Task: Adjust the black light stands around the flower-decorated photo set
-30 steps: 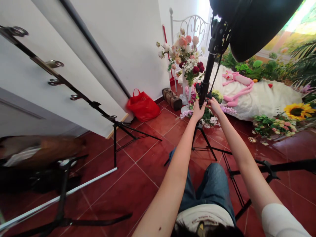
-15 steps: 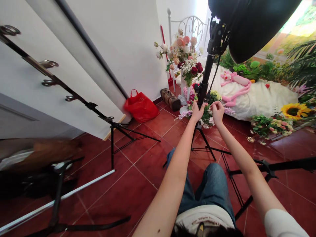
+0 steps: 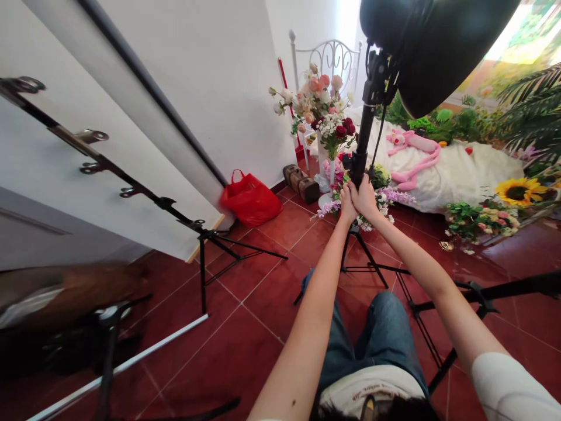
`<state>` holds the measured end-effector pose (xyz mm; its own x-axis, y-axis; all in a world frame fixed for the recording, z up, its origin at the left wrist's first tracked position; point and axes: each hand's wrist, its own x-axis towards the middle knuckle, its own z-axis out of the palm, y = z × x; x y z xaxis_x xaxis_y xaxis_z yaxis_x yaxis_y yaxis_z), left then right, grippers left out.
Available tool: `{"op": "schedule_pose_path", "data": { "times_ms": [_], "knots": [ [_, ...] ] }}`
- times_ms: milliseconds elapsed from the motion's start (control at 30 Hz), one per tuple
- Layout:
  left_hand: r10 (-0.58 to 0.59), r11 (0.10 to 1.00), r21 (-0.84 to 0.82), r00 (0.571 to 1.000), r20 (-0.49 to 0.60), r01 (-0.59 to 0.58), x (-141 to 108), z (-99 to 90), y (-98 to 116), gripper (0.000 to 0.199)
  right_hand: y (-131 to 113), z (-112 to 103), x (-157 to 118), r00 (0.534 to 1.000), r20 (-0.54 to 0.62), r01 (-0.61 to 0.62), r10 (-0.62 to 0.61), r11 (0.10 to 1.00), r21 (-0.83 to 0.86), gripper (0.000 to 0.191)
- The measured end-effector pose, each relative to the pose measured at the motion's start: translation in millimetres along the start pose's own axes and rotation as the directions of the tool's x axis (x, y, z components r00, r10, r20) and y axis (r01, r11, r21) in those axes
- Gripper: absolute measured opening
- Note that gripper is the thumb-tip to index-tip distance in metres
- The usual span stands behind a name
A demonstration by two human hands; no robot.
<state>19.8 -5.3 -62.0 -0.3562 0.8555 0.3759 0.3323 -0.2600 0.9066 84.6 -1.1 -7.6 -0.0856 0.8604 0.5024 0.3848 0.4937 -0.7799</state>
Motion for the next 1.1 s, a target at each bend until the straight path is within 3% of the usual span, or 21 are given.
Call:
{"op": "schedule_pose_path", "data": {
  "times_ms": [133, 233, 333, 500, 633, 733, 933, 1100],
  "knots": [
    [0.097, 0.994, 0.047, 0.995, -0.004, -0.097, -4, -0.3, 1, 0.048, -12, -10, 19, 0.999, -0.012, 0.038, -0.038, 0.999, 0.010, 0.050],
    [0.090, 0.995, 0.044, 0.995, -0.049, -0.088, -6, 1.0, 6, 0.045, -30, -25, 51, 0.984, -0.013, 0.179, -0.178, 0.981, 0.072, 0.051],
    [0.094, 0.995, 0.034, 0.993, -0.077, -0.092, -7, 2.9, 8, 0.055, -45, -39, 81, 0.955, 0.019, 0.292, -0.295, 0.951, 0.098, 0.051],
    [0.070, 0.998, 0.002, 0.989, -0.129, -0.070, -6, 5.6, 5, 0.067, -49, -45, 98, 0.934, 0.080, 0.341, -0.349, 0.935, 0.100, 0.050],
    [0.076, 0.997, -0.011, 0.985, -0.157, -0.079, -5, 6.9, 2, 0.068, -48, -45, 89, 0.932, 0.093, 0.339, -0.351, 0.932, 0.128, 0.054],
    [0.083, 0.996, -0.011, 0.983, -0.166, -0.086, -5, 7.0, 2, 0.069, -40, -57, 69, 0.922, 0.143, 0.342, -0.360, 0.930, 0.136, 0.059],
    [0.088, 0.996, -0.001, 0.984, -0.157, -0.089, -7, 5.4, 4, 0.062, 13, -82, 5, 0.930, 0.269, 0.258, -0.250, 0.966, 0.006, 0.057],
    [0.116, 0.993, 0.012, 0.983, -0.145, -0.116, -7, 3.9, 4, 0.065, 35, -69, -12, 0.909, 0.316, 0.291, -0.273, 0.957, -0.010, 0.061]
  ]
}}
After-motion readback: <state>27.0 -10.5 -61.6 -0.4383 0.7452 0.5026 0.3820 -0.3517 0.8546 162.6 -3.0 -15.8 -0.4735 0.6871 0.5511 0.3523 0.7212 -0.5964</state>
